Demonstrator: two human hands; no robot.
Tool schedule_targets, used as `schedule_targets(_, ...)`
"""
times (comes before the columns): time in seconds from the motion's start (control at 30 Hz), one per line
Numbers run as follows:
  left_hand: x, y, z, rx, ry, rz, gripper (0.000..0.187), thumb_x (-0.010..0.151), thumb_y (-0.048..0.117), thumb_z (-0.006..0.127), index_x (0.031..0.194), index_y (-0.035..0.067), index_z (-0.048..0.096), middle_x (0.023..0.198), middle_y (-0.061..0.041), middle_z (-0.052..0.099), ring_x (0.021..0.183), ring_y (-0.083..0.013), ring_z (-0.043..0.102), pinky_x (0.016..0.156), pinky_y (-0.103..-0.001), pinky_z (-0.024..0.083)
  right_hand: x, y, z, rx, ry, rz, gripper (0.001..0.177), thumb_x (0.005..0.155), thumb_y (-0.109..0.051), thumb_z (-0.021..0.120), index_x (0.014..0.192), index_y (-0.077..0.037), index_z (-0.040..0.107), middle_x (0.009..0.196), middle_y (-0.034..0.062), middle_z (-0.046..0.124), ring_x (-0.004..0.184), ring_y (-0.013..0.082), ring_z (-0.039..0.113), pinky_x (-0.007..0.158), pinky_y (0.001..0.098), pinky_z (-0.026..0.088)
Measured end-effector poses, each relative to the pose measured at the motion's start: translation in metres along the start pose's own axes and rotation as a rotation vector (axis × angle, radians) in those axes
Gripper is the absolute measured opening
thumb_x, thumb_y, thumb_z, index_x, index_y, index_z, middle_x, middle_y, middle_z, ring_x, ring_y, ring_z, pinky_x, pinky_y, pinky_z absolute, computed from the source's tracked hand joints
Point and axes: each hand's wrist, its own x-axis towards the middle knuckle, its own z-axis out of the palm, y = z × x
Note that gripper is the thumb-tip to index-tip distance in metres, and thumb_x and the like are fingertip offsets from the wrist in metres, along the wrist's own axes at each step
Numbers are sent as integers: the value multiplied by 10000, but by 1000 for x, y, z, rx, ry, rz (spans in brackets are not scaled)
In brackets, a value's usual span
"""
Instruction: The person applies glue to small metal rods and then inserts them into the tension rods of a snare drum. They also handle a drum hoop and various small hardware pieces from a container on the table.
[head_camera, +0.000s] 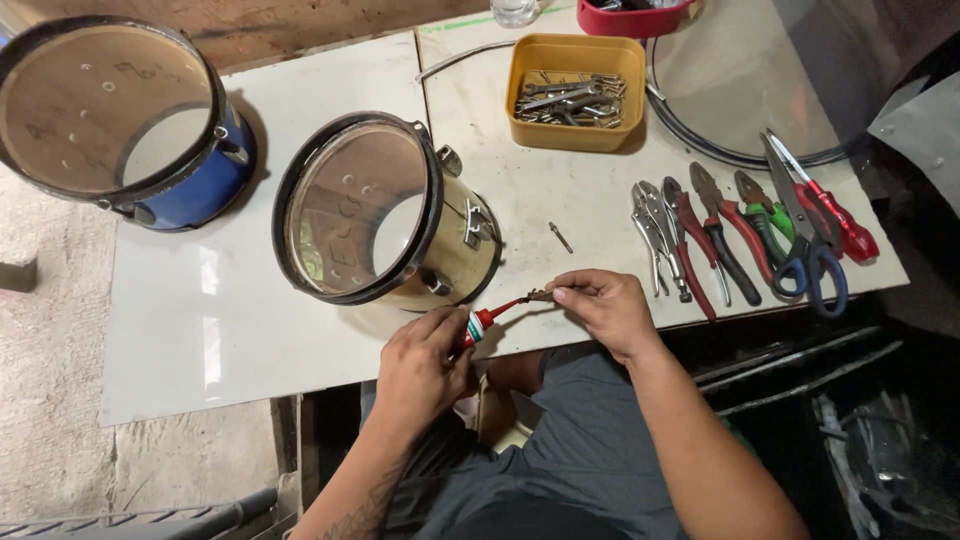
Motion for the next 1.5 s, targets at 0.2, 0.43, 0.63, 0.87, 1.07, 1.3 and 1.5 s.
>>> schedule_targets(0.2, -4, -4, 4, -106, 91, -72, 511, 671, 189, 879, 1164, 146, 756, 1076, -54, 758, 983, -295, 747, 835, -389, 589, 8, 7, -6, -1, 66, 31, 257, 831, -56, 865, 1057, 25, 773, 783, 139, 762, 730, 147, 717, 638, 237, 580)
schedule_targets(0.43, -13, -11, 12, -142, 125, -104, 531, 664, 195, 882, 1176, 149, 747, 1083, -65, 758, 1004, -298, 744, 855, -399, 591, 19, 7, -14, -144, 93, 18, 251, 804, -51, 873, 1036, -5, 787, 746, 121, 742, 702, 124, 702, 624, 229, 593)
schedule_targets(0.63, -18, -14, 12, -150, 132, -126, 518, 670, 218, 882, 1170, 166, 755, 1085, -44, 766, 1013, -278, 747, 861, -383, 593, 25, 7, -19, -424, 53, 1, 222, 783, -87, 871, 1001, -67, 832, 838, 133, 793, 806, 183, 756, 730, 311, 601)
schedule_targets(0.87, -19, -15, 11, -171, 127, -144, 512, 669, 203, 881, 1163, 155, 755, 1072, -63, 769, 1000, -304, 749, 854, -412, 597, 21, -29, -13, -811, -2, -35, 215, 750, -144, 811, 962, -147, 848, 959, 86, 808, 958, 279, 762, 863, 387, 591)
schedule_targets(1.07, -19, -15, 16, -194, 141, -154, 516, 669, 217, 886, 1165, 167, 752, 1082, -49, 769, 1006, -297, 748, 859, -409, 599, 62, -46, 3, -1092, 37, -105, 235, 850, -297, 780, 1034, -162, 832, 973, 91, 785, 959, 306, 749, 846, 413, 595)
schedule_targets(1.3, -19, -7, 11, -242, 164, -134, 500, 673, 212, 874, 1153, 157, 747, 1082, -47, 771, 1012, -299, 750, 855, -410, 605, 116, -31, 10, -1322, -31, -60, 263, 824, -258, 747, 1020, -103, 829, 894, 135, 772, 926, 372, 755, 788, 467, 614)
schedule_targets(1.5, -20, -10, 9, -220, 200, -129, 487, 674, 208, 870, 1142, 163, 745, 1074, -38, 770, 1011, -290, 750, 852, -402, 603, 106, -24, -15, -857, 79, -50, 234, 760, -313, 807, 975, -221, 816, 886, 20, 773, 901, 196, 729, 761, 338, 562)
